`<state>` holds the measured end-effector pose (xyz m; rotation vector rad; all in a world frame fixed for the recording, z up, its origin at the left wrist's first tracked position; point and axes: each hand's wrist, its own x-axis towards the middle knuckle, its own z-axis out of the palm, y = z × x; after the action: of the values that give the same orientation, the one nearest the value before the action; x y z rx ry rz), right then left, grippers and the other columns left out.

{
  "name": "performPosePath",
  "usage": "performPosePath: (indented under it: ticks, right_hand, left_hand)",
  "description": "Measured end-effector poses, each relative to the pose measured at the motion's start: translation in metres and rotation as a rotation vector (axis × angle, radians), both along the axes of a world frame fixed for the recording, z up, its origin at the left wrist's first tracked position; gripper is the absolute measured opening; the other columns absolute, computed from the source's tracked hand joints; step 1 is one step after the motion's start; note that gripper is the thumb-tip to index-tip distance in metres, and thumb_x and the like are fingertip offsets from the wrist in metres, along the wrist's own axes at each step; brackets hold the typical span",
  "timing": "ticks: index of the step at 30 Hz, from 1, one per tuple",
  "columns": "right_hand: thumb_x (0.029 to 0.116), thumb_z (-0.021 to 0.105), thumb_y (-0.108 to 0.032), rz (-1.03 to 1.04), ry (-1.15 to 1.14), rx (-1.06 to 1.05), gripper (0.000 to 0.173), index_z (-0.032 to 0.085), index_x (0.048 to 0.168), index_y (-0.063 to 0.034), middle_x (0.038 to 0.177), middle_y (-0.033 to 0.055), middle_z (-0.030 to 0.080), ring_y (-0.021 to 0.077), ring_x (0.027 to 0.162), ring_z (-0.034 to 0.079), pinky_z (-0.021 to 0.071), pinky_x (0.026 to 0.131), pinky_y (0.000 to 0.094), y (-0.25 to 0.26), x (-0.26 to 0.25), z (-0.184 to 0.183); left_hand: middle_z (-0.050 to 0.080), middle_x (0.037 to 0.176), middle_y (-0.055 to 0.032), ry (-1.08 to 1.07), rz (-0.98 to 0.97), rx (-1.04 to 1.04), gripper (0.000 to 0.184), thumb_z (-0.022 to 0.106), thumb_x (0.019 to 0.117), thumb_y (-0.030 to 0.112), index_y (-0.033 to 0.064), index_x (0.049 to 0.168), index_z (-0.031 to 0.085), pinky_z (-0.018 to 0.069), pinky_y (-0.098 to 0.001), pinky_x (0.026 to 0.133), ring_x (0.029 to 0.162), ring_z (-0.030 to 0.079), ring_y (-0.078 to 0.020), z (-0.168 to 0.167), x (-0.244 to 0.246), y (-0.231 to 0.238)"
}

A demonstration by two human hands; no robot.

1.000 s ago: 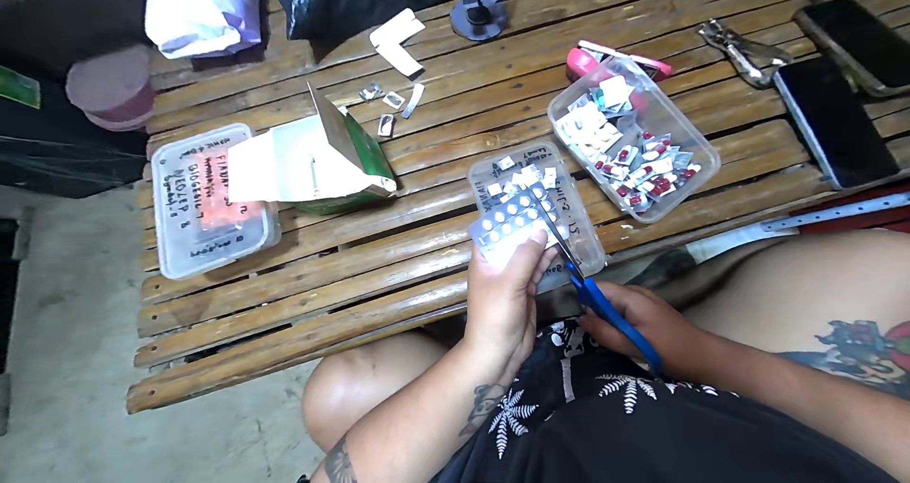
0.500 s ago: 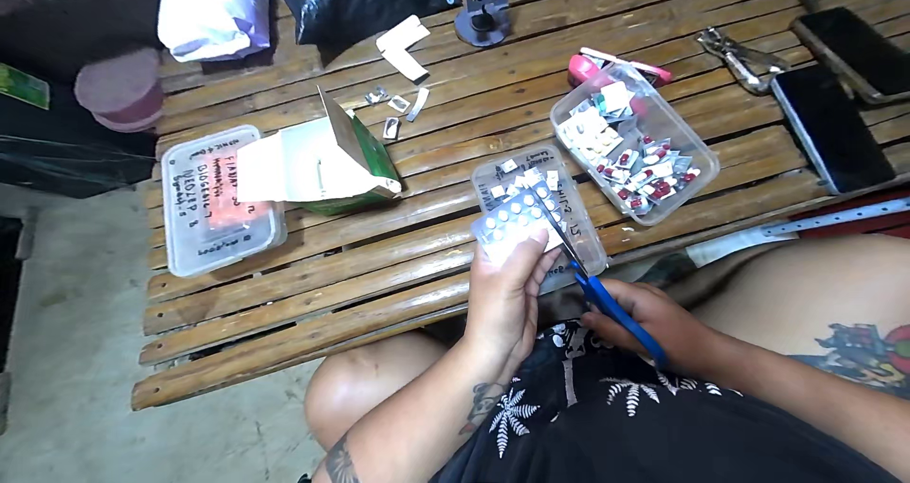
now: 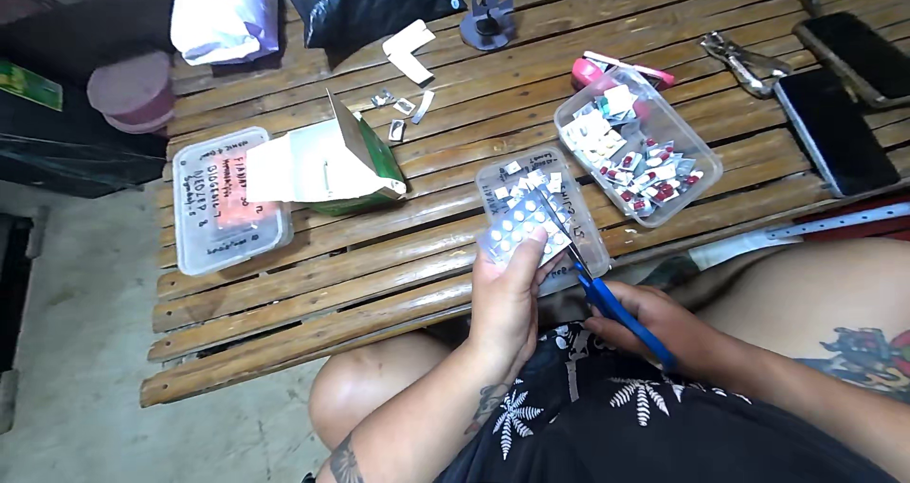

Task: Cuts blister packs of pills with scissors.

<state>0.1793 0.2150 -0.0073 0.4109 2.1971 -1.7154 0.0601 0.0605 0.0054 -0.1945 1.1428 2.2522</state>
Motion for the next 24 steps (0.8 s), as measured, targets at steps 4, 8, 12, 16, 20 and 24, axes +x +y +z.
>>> performPosePath:
  ticks: [4,8,12,16,20,24]
  right_hand:
    - [0.094,0.066,-0.043,0.016,-0.032,-0.009,0.027,0.059,0.088,-0.0176,0.067,-0.011,0.053,-0.0031,0.057,0.051,0.0413,0.052,0.0152,0.0032,-0.0022,0.0038]
    - [0.0932,0.067,-0.045,0.043,-0.054,-0.008,0.028,0.059,0.09,-0.0182,0.067,-0.0113,0.054,-0.0031,0.058,0.052,0.0432,0.053,0.0157,0.0072,-0.0033,0.0078]
    - [0.0925,0.067,-0.046,0.041,-0.03,0.003,0.029,0.059,0.089,-0.0182,0.068,-0.0122,0.053,-0.0046,0.059,0.051,0.0413,0.054,0.0141,0.0085,-0.0014,0.0074]
    - [0.0932,0.066,-0.043,0.024,0.007,0.03,0.028,0.059,0.087,-0.0176,0.067,-0.0125,0.051,-0.0055,0.058,0.048,0.039,0.053,0.0129,0.0081,-0.0008,0.0056]
    - [0.0929,0.067,-0.043,0.012,-0.002,0.034,0.027,0.059,0.086,-0.0179,0.067,-0.0123,0.051,-0.0055,0.058,0.049,0.0393,0.053,0.0131,0.0081,-0.0006,0.0057]
    - [0.0923,0.066,-0.042,0.01,-0.021,0.053,0.026,0.058,0.085,-0.0182,0.066,-0.0127,0.05,-0.0056,0.058,0.048,0.0391,0.053,0.0133,0.0084,-0.0009,0.0062]
  left_hand:
    - [0.071,0.11,-0.0183,0.006,-0.014,-0.015,0.031,0.057,0.1002,0.001,0.0005,0.131,0.052,0.0605,-0.0432,0.091,0.097,0.073,-0.0267,0.001,0.0003,-0.0006]
    - [0.071,0.108,-0.0163,0.032,-0.041,-0.059,0.033,0.059,0.098,0.001,0.0013,0.13,0.052,0.0604,-0.043,0.09,0.096,0.073,-0.0252,0.0008,0.0007,-0.0009]
    - [0.07,0.109,-0.0164,0.026,-0.06,-0.072,0.033,0.06,0.0971,0.001,0.001,0.13,0.053,0.06,-0.0437,0.091,0.097,0.072,-0.0255,0.0004,0.0006,-0.0009]
    - [0.07,0.111,-0.0163,0.0,-0.08,-0.06,0.032,0.059,0.0981,0.003,0.0022,0.13,0.054,0.0596,-0.0426,0.091,0.098,0.072,-0.0253,0.0018,-0.0004,-0.0015]
    - [0.07,0.11,-0.0166,-0.017,-0.076,-0.02,0.032,0.059,0.0987,0.006,0.0034,0.13,0.054,0.0597,-0.0419,0.091,0.098,0.072,-0.0254,0.0009,-0.0007,-0.0013]
    - [0.071,0.107,-0.0156,0.008,-0.07,-0.051,0.028,0.057,0.1016,0.008,0.0024,0.129,0.055,0.0602,-0.0414,0.09,0.096,0.073,-0.0242,0.0005,-0.0008,0.0]
